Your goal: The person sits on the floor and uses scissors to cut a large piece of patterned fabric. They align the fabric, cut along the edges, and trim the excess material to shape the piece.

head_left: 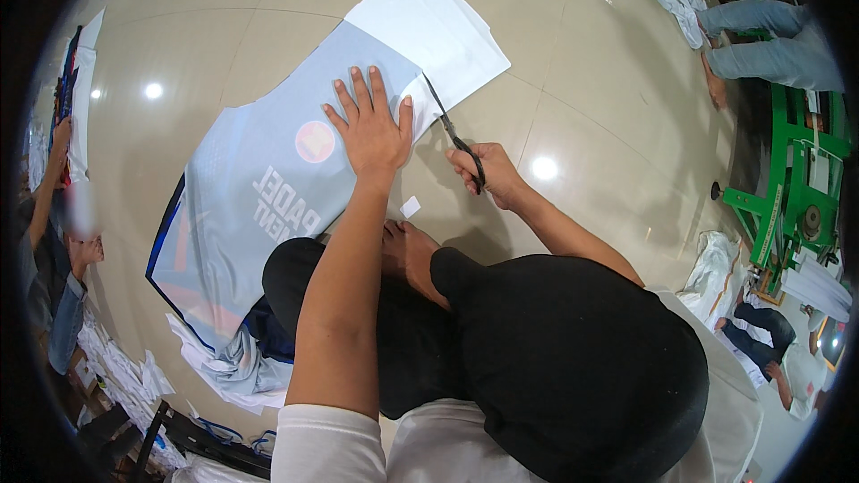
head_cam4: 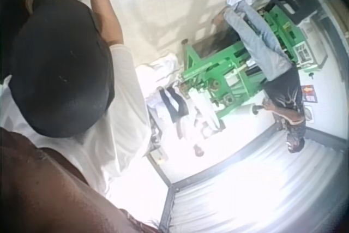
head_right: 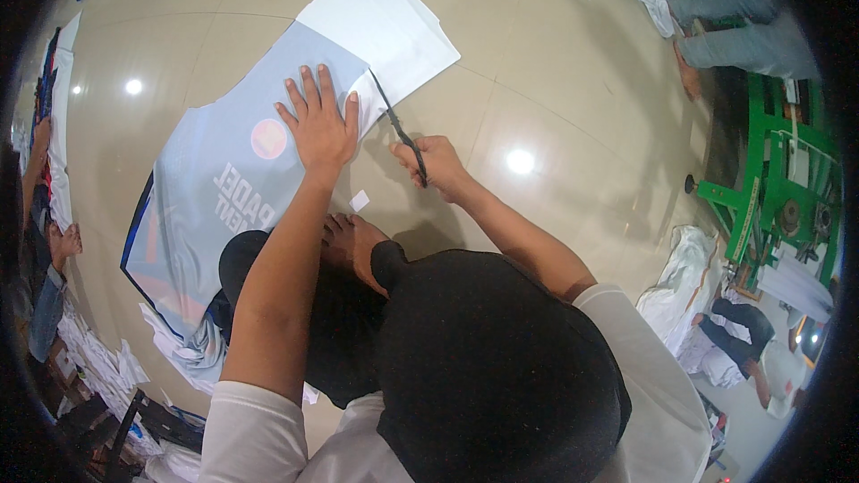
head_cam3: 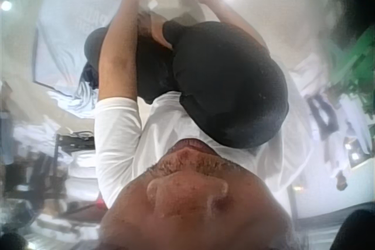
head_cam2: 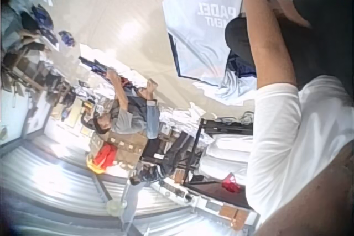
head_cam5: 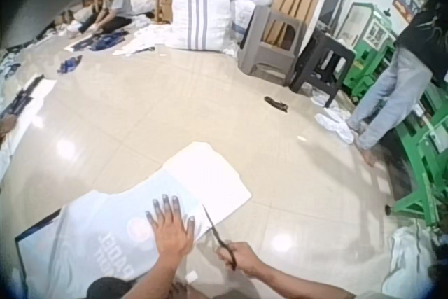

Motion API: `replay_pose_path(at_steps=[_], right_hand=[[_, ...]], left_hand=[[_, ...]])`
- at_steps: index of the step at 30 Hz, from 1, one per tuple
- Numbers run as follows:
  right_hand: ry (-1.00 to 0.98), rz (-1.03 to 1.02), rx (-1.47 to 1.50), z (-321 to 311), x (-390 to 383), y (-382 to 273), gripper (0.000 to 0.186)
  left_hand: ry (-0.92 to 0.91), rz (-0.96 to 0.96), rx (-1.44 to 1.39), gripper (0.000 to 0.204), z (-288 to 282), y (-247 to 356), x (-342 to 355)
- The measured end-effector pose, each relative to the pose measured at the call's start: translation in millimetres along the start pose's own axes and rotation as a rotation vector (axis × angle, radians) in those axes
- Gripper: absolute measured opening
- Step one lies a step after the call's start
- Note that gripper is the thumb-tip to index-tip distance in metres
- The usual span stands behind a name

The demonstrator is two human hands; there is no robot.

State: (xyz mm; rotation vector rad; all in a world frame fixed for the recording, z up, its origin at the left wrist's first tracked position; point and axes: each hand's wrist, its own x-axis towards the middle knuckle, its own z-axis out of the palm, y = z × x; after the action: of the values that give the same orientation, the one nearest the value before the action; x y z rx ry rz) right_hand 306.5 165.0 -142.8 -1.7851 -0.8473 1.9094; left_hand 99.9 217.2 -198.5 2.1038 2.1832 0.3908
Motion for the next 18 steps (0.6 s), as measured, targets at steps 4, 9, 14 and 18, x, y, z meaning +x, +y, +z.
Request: replay_pose_path(at_steps=[4,9,14,18], right_hand=[[0.029,-0.021,0.054,4,2,5,0.040],[0.046,-0.066,0.039,9,4,13,0.039],[0.025,-0.063,0.098,18,4,21,0.038],[0.036,-0.062,0.138,28,1,11,0.038]], left_hand=[[0.001,0.000,-0.018,0.076,-1,0,0],[-0.063,-0.035,0.012,0.077,-3,2,1],[-0.024,-0.010,0.004,0.076,-2,1,1],[-0.010,0.000,-0.007,0.076,-1,0,1]])
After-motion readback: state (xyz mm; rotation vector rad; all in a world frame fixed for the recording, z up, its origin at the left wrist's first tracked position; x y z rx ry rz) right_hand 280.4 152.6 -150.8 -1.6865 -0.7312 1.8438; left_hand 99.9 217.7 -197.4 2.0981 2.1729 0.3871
